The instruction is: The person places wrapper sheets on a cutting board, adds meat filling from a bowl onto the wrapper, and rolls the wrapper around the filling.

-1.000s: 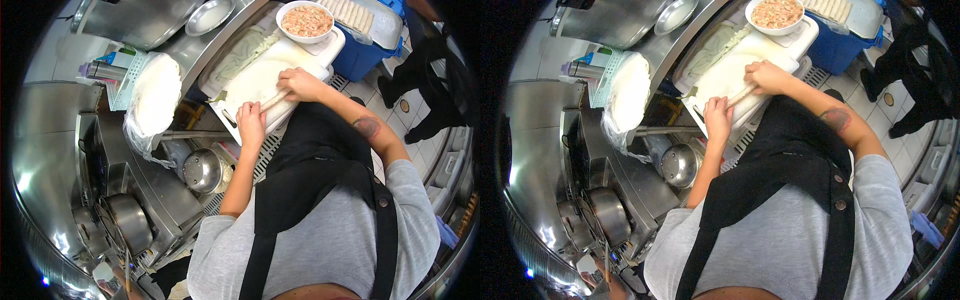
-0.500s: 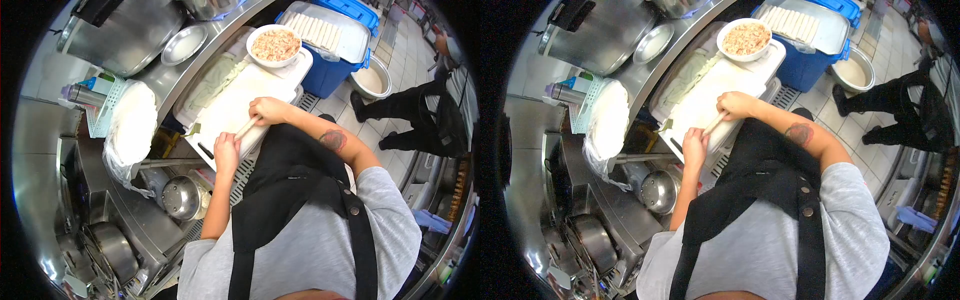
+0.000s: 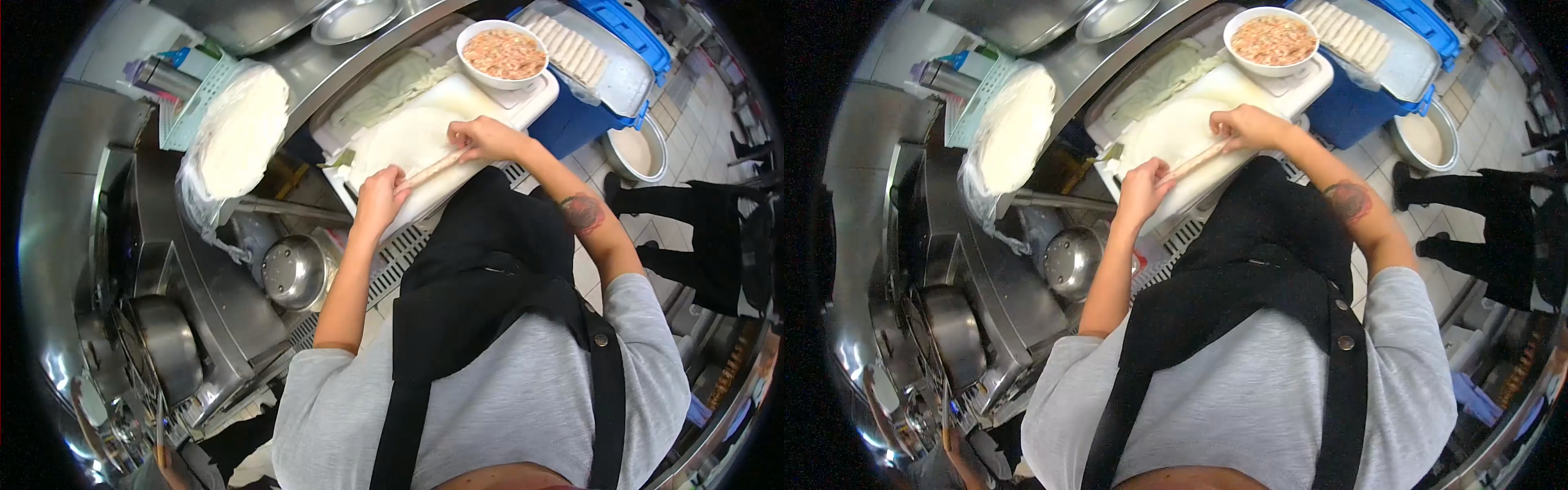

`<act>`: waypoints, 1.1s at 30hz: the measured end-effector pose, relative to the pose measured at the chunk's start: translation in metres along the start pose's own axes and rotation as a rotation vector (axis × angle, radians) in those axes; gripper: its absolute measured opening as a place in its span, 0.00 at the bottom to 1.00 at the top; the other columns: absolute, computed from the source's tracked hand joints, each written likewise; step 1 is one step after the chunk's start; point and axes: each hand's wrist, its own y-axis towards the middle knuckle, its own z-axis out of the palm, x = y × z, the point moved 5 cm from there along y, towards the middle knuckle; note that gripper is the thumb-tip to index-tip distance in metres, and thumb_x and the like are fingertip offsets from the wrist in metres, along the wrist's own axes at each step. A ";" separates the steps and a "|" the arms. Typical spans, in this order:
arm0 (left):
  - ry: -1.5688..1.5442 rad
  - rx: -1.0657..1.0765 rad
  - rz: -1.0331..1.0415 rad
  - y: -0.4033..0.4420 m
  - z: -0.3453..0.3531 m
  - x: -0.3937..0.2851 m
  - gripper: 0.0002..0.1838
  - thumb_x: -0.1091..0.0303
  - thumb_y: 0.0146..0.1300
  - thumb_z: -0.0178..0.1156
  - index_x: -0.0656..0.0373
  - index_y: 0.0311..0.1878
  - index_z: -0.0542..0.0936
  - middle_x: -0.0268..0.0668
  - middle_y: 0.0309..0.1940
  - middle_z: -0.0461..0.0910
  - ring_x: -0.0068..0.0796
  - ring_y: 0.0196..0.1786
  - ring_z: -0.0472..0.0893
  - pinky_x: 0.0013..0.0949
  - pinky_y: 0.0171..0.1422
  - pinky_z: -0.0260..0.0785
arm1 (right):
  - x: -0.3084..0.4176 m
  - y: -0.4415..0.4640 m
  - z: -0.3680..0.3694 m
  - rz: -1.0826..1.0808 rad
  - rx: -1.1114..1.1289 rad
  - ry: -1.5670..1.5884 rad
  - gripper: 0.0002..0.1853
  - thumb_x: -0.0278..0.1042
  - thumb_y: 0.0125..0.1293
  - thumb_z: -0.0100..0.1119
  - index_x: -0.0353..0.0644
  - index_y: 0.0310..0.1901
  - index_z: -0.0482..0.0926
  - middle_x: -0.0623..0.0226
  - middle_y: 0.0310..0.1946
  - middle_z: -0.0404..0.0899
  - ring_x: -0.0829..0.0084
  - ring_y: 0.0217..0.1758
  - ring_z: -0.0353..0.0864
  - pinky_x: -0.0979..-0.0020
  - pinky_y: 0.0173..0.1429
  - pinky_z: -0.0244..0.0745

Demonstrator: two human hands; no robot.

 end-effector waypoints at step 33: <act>0.138 -0.213 0.075 -0.010 0.023 -0.015 0.13 0.77 0.61 0.57 0.68 0.49 0.80 0.47 0.48 0.77 0.48 0.53 0.77 0.43 0.60 0.73 | 0.013 0.013 0.018 -0.217 -0.097 -0.256 0.14 0.36 0.53 0.73 0.41 0.40 0.87 0.62 0.39 0.81 0.59 0.48 0.82 0.61 0.54 0.78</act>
